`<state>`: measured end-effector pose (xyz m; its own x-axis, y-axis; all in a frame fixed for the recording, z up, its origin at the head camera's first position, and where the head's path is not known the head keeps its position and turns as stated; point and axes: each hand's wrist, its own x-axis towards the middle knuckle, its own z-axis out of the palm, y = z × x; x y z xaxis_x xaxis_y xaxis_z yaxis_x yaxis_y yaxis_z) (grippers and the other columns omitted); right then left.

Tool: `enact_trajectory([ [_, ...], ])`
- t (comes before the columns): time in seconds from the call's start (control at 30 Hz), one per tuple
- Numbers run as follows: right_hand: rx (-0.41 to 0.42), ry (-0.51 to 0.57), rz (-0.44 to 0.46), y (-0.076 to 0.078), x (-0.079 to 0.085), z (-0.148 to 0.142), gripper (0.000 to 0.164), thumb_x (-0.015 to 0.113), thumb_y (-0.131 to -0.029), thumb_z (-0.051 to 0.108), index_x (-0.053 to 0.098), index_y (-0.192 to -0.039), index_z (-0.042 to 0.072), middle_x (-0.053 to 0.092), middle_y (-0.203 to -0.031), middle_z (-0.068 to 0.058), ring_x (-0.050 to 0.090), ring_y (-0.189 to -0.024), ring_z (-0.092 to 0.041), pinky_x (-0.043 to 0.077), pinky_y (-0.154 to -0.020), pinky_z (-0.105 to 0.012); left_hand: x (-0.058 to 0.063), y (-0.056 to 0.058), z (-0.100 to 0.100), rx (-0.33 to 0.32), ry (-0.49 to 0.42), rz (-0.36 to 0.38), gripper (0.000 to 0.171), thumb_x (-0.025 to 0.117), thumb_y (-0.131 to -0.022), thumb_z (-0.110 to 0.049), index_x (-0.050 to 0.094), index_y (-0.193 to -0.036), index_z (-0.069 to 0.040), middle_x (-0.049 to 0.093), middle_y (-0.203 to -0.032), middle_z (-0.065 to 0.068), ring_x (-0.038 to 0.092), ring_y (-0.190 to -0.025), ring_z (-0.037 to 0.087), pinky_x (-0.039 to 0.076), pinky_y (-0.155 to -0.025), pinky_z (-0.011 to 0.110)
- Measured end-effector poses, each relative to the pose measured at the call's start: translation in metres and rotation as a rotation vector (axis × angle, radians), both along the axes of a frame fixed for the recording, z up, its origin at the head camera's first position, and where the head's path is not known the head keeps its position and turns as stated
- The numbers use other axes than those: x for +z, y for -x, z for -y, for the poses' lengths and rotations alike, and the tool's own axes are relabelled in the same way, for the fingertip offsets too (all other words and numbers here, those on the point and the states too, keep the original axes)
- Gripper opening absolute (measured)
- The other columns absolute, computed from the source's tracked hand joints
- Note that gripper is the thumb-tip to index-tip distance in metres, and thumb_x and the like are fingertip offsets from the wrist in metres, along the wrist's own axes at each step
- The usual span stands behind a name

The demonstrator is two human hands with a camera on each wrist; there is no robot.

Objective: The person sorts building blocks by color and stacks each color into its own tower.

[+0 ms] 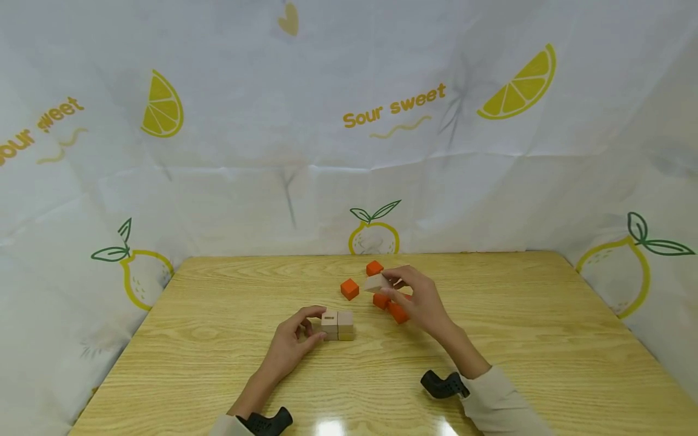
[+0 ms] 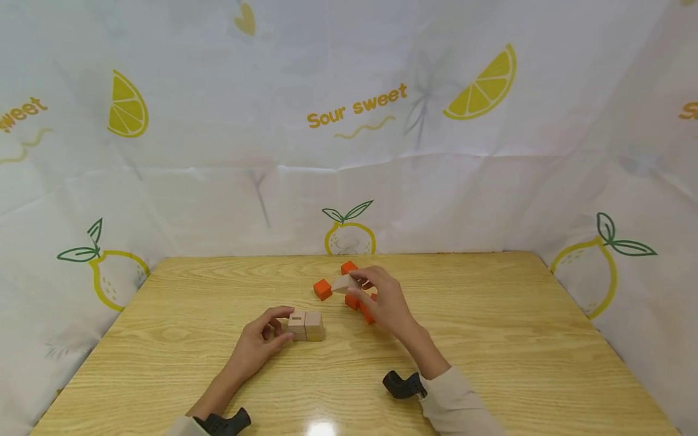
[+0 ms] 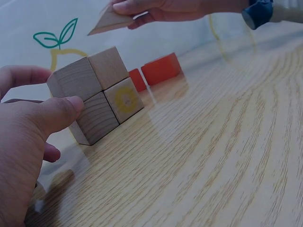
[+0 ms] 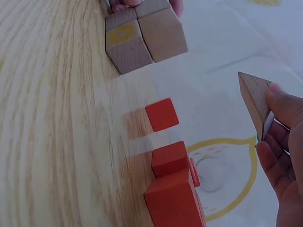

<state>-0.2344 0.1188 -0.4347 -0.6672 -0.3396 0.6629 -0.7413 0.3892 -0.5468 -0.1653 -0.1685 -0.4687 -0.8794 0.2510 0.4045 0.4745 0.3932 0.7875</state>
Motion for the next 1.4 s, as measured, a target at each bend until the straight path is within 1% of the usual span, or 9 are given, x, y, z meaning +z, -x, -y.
enact_trajectory([
  [0.13,0.027,0.001,-0.027,-0.002,0.001,0.007,0.038,0.077,-0.077,0.002,0.065,-0.113,0.005,0.064,-0.103,-0.003,0.060,-0.088,-0.017,0.053,-0.069,-0.038,-0.014,0.007,0.004,0.006,-0.003,-0.005,0.047,0.073,-0.082,-0.003,0.060,-0.126,-0.012,0.062,-0.109,0.002,0.052,-0.072,0.022,0.040,-0.058,0.029],
  [0.23,0.047,0.002,-0.040,-0.005,0.003,0.012,0.038,0.077,-0.078,0.002,0.065,-0.114,0.005,0.064,-0.103,-0.003,0.060,-0.088,-0.016,0.052,-0.069,-0.037,-0.018,0.009,0.006,0.000,-0.009,-0.007,0.046,0.074,-0.083,-0.010,0.060,-0.126,-0.016,0.062,-0.109,-0.003,0.052,-0.073,0.017,0.041,-0.058,0.027],
  [0.33,0.070,0.002,-0.043,-0.007,0.003,0.018,0.036,0.076,-0.079,0.004,0.065,-0.114,0.005,0.063,-0.102,-0.003,0.059,-0.087,-0.015,0.052,-0.068,-0.037,-0.018,0.010,0.007,-0.009,-0.009,-0.013,0.044,0.073,-0.084,-0.014,0.060,-0.126,-0.018,0.061,-0.109,-0.007,0.052,-0.073,0.013,0.041,-0.059,0.026],
  [0.53,0.107,0.003,-0.012,-0.012,0.002,0.030,0.032,0.076,-0.082,0.012,0.066,-0.113,0.008,0.063,-0.099,0.001,0.058,-0.084,-0.011,0.052,-0.064,-0.032,-0.017,0.010,0.007,0.006,0.006,-0.020,0.046,0.075,-0.083,-0.013,0.060,-0.126,-0.017,0.061,-0.107,-0.009,0.051,-0.072,0.011,0.041,-0.058,0.025],
  [0.67,0.147,0.009,0.011,-0.015,-0.001,0.038,0.031,0.075,-0.083,0.012,0.066,-0.112,0.008,0.062,-0.101,0.001,0.059,-0.086,-0.011,0.053,-0.066,-0.034,-0.017,0.009,0.006,0.019,0.000,-0.002,0.046,0.075,-0.083,-0.014,0.060,-0.126,-0.022,0.060,-0.106,-0.010,0.052,-0.072,0.012,0.041,-0.058,0.024],
  [0.8,0.179,0.001,0.009,-0.018,-0.002,0.045,0.031,0.075,-0.082,0.011,0.067,-0.112,0.007,0.063,-0.102,0.000,0.059,-0.086,-0.012,0.053,-0.069,-0.033,-0.016,0.009,0.006,0.013,-0.014,-0.005,0.045,0.074,-0.084,-0.015,0.060,-0.126,-0.021,0.061,-0.106,-0.008,0.052,-0.072,0.015,0.040,-0.057,0.025],
  [0.87,0.184,-0.012,-0.001,-0.020,-0.002,0.049,0.031,0.076,-0.082,0.011,0.067,-0.112,0.007,0.064,-0.103,0.000,0.059,-0.086,-0.011,0.053,-0.070,-0.031,-0.017,0.009,0.006,0.011,-0.013,-0.010,0.045,0.074,-0.083,-0.014,0.060,-0.126,-0.020,0.061,-0.106,-0.008,0.052,-0.072,0.014,0.040,-0.057,0.025],
  [1.17,0.179,-0.069,0.009,-0.024,-0.008,0.060,0.032,0.074,-0.085,0.019,0.067,-0.114,0.007,0.062,-0.103,0.002,0.058,-0.087,-0.011,0.051,-0.072,-0.027,-0.018,0.010,0.007,0.012,0.020,-0.007,0.047,0.074,-0.084,-0.015,0.058,-0.127,-0.026,0.060,-0.109,-0.010,0.052,-0.073,0.010,0.041,-0.059,0.024],
  [1.4,0.203,-0.059,-0.018,-0.024,-0.012,0.065,0.032,0.075,-0.083,0.013,0.066,-0.112,0.003,0.063,-0.103,-0.003,0.059,-0.085,-0.014,0.052,-0.071,-0.030,-0.018,0.010,0.008,0.003,0.023,-0.037,0.049,0.075,-0.084,-0.012,0.058,-0.128,-0.025,0.060,-0.110,-0.008,0.053,-0.074,0.009,0.042,-0.059,0.024],
])
